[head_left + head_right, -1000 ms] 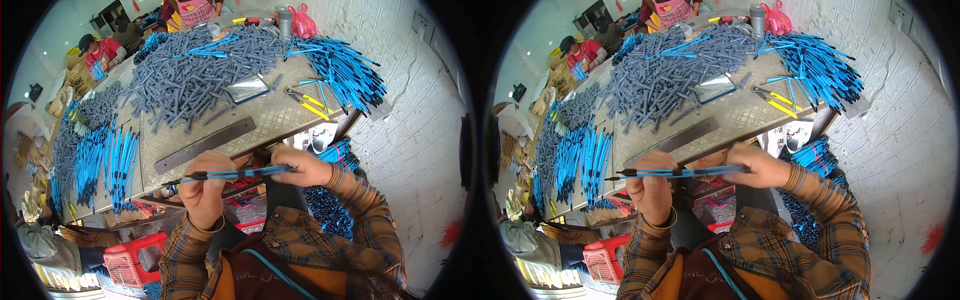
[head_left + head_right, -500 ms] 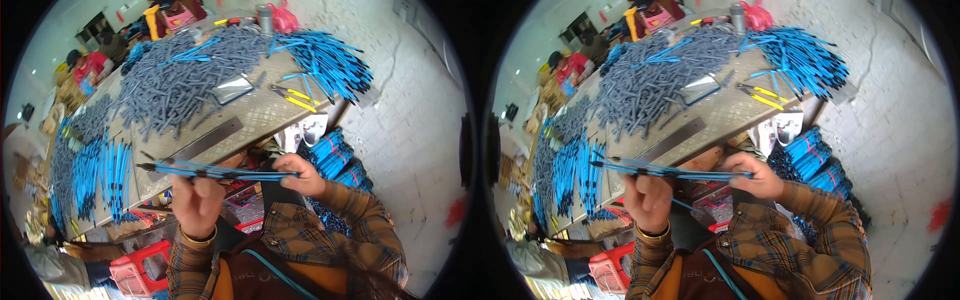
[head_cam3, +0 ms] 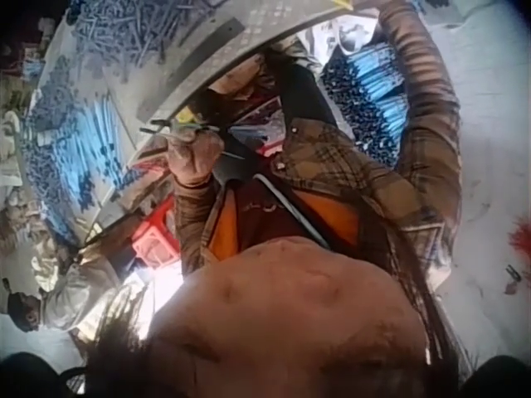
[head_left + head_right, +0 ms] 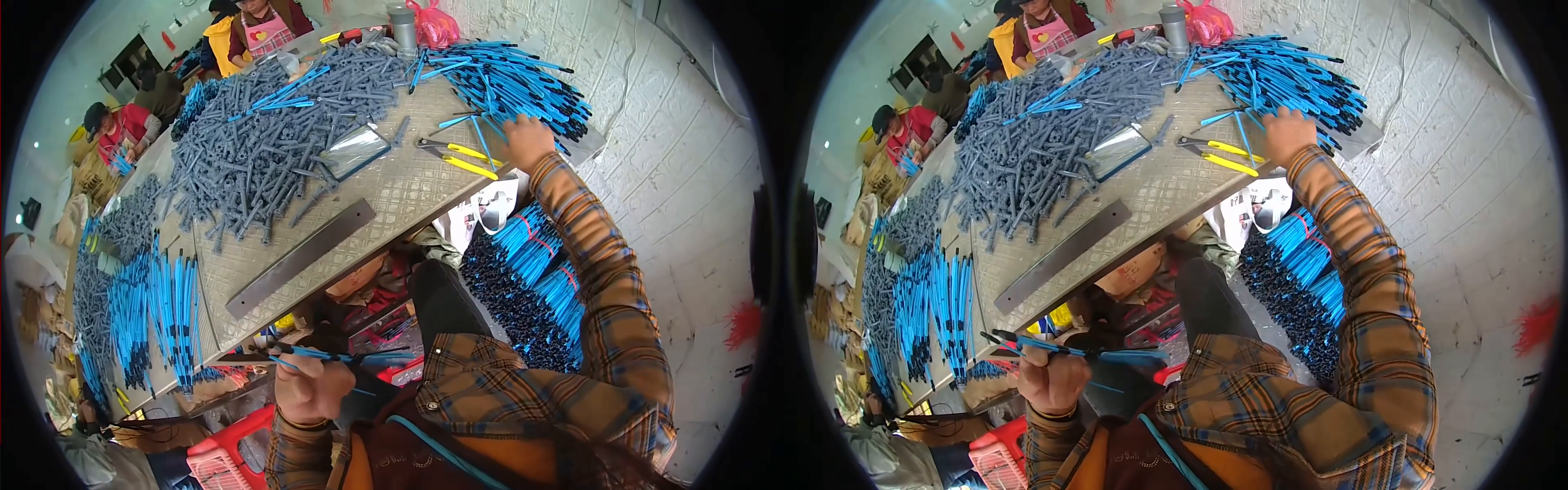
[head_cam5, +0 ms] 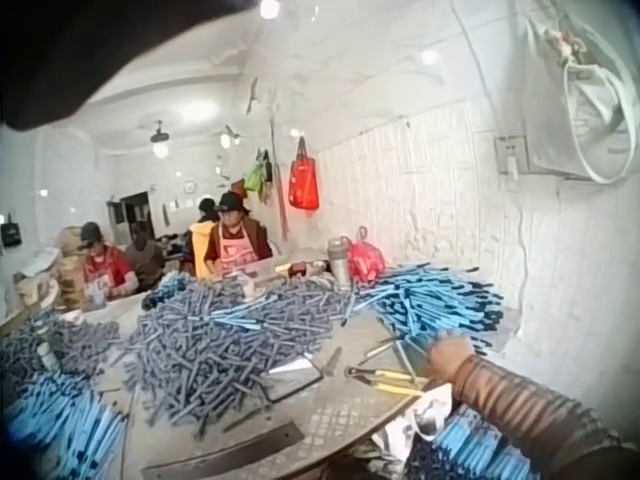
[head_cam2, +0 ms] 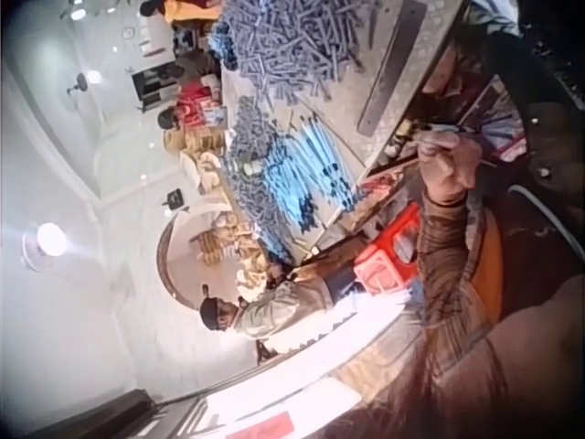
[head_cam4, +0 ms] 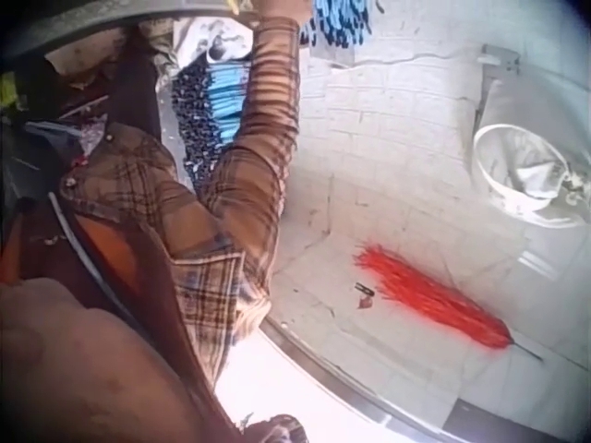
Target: The person assembles small blue and grey plastic components onto a metal fixture board, trimming excess material from the components with wire cutters, then bundles the finished parts. The components are taken from storage bins and the finished bundles are placed into other bins.
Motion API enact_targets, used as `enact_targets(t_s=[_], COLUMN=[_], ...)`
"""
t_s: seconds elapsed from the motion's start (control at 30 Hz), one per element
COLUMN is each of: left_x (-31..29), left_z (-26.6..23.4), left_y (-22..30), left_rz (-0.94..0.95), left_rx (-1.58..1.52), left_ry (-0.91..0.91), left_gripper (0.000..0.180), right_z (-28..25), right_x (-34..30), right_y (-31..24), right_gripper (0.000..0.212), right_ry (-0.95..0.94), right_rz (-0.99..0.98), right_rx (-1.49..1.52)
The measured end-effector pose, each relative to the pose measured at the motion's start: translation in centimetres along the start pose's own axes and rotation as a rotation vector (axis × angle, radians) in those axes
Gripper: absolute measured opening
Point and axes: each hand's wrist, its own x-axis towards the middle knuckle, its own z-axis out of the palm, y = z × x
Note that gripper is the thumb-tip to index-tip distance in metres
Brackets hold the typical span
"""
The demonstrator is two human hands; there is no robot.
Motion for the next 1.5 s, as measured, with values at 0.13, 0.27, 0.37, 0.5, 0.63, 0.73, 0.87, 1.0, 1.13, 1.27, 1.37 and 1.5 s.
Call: enact_targets(t_s=[0.13,0.27,0.37,0.5,0.63,0.73,0.87,1.0,1.13,1.27,1.37,1.5], left_x=[-2.0,-1.3,0.3,3.9,6.3,5.4,4.8,4.9,4.5,3.7,3.1,2.1], left_z=[-2.6,-2.0,-1.9,-3.5,-3.6,-2.9,-1.9,0.8,0.1,0.2,-0.2,-1.6], left_y=[0.0,-0.3,-0.7,-1.3,-1.9,-1.3,-1.3,-1.2,-1.6,-1.4,-1.7,-2.3], left_rz=[-0.124,-0.107,-0.104,0.018,0.038,-0.001,0.053,0.134,0.311,0.428,0.279,-0.034], left_rx=[-0.194,-0.102,-0.008,0.047,-0.077,-0.047,-0.015,0.032,-0.045,-0.136,-0.13,-0.059], left_ry=[0.042,0.239,0.36,0.473,0.292,0.216,0.177,0.534,0.671,0.479,0.293,0.186], left_gripper=[0.026,0.029,0.031,0.031,0.027,0.022,0.013,0.006,0.005,0.007,0.01,0.013], right_z=[1.2,-5.9,-10.4,-13.2,-12.9,-11.9,-11.2,-11.9,-13.1,-12.4,-8.4,-2.6], right_x=[-2.1,-6.3,-8.2,-10.4,-12.4,-13.4,-14.9,-15.5,-16.3,-15.7,-11.7,2.0], right_y=[3.2,2.4,2.1,-1.6,-6.7,-9.6,-11.9,-13.5,-15.6,-15.5,-12.3,-8.5], right_gripper=[0.021,0.02,0.02,0.016,0.022,0.026,0.023,0.024,0.034,0.035,0.024,0.017], right_ry=[-0.256,-0.05,0.012,-0.808,-1.272,-1.441,-1.569,-1.307,-0.791,-0.78,-0.606,-0.438], right_rz=[0.097,0.066,-0.072,0.264,0.21,0.124,0.195,0.0,-0.295,-0.223,-0.408,-0.048], right_rx=[-0.065,0.108,0.621,1.895,2.048,2.171,2.292,2.118,1.746,1.715,1.436,1.375])
